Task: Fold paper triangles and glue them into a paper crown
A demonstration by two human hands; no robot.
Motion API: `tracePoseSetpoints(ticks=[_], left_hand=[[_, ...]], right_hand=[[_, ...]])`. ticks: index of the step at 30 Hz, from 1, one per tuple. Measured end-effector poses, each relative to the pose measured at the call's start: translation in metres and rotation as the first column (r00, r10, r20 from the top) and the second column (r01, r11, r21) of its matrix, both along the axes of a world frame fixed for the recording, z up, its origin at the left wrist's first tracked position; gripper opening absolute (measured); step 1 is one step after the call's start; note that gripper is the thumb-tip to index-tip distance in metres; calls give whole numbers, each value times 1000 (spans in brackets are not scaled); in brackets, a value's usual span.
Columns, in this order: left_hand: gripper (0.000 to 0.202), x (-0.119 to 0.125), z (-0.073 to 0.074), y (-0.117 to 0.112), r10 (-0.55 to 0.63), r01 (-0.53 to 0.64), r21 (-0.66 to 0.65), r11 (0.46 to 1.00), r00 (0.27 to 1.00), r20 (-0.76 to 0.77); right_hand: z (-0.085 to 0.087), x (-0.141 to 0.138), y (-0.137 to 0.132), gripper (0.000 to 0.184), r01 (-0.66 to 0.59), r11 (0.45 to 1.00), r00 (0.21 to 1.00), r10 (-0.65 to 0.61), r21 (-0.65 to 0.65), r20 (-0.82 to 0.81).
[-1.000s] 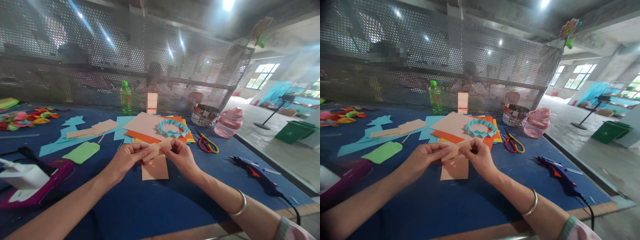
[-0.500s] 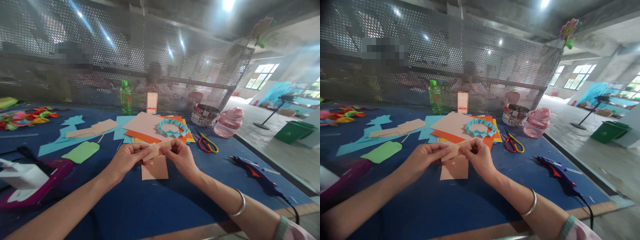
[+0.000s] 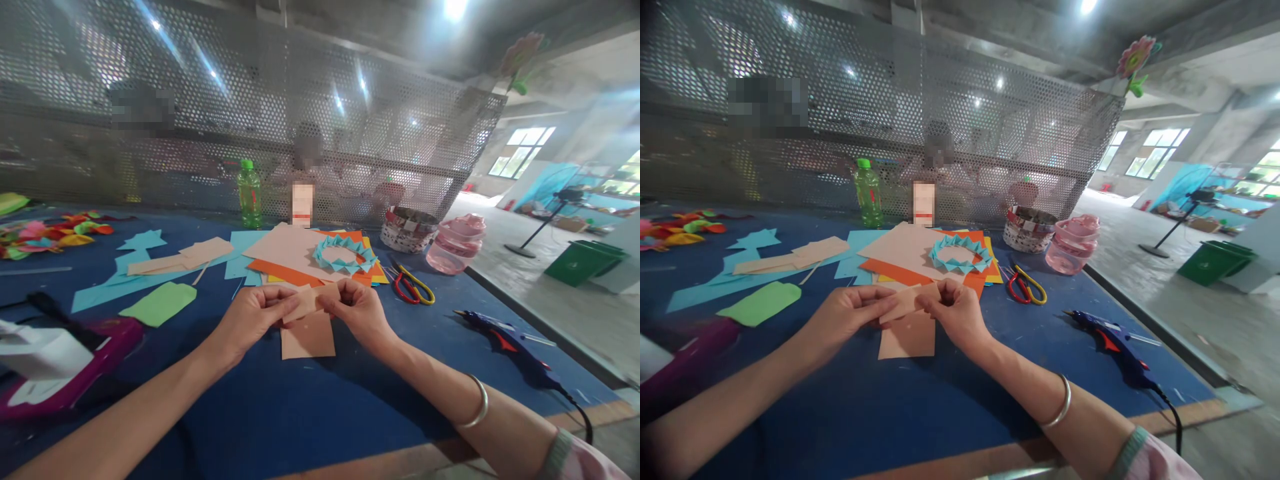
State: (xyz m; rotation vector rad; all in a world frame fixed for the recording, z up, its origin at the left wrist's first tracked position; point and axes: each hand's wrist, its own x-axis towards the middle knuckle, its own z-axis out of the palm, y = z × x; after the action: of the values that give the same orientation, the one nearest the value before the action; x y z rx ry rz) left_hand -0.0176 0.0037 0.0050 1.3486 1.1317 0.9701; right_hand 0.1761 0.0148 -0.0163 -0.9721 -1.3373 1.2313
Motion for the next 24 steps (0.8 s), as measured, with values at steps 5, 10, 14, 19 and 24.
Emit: tracePoseSetpoints(ticks=[5, 10, 14, 19, 24], left_hand=[[27, 3, 3, -3, -72, 72, 11, 997, 997, 34], [23, 8, 6, -6, -101, 101, 0, 995, 995, 11], [20, 10, 6, -9, -71, 71, -17, 997, 997, 9], [19, 10, 7, -10, -41, 41, 1, 999, 999, -3], [23, 8, 8, -7, -4, 4, -13, 1000, 1000, -1]], right_hand=[[4, -4, -7, 35, -15, 999, 1000, 16, 29, -9], [8, -8, -15, 29, -27, 997, 999, 24, 75, 37], [7, -9, -18, 27, -20, 995, 997, 13, 98, 76], [5, -8, -16, 28, -29, 996, 994, 19, 85, 111], [0, -8, -13, 36, -121, 991, 984, 112, 58, 141]])
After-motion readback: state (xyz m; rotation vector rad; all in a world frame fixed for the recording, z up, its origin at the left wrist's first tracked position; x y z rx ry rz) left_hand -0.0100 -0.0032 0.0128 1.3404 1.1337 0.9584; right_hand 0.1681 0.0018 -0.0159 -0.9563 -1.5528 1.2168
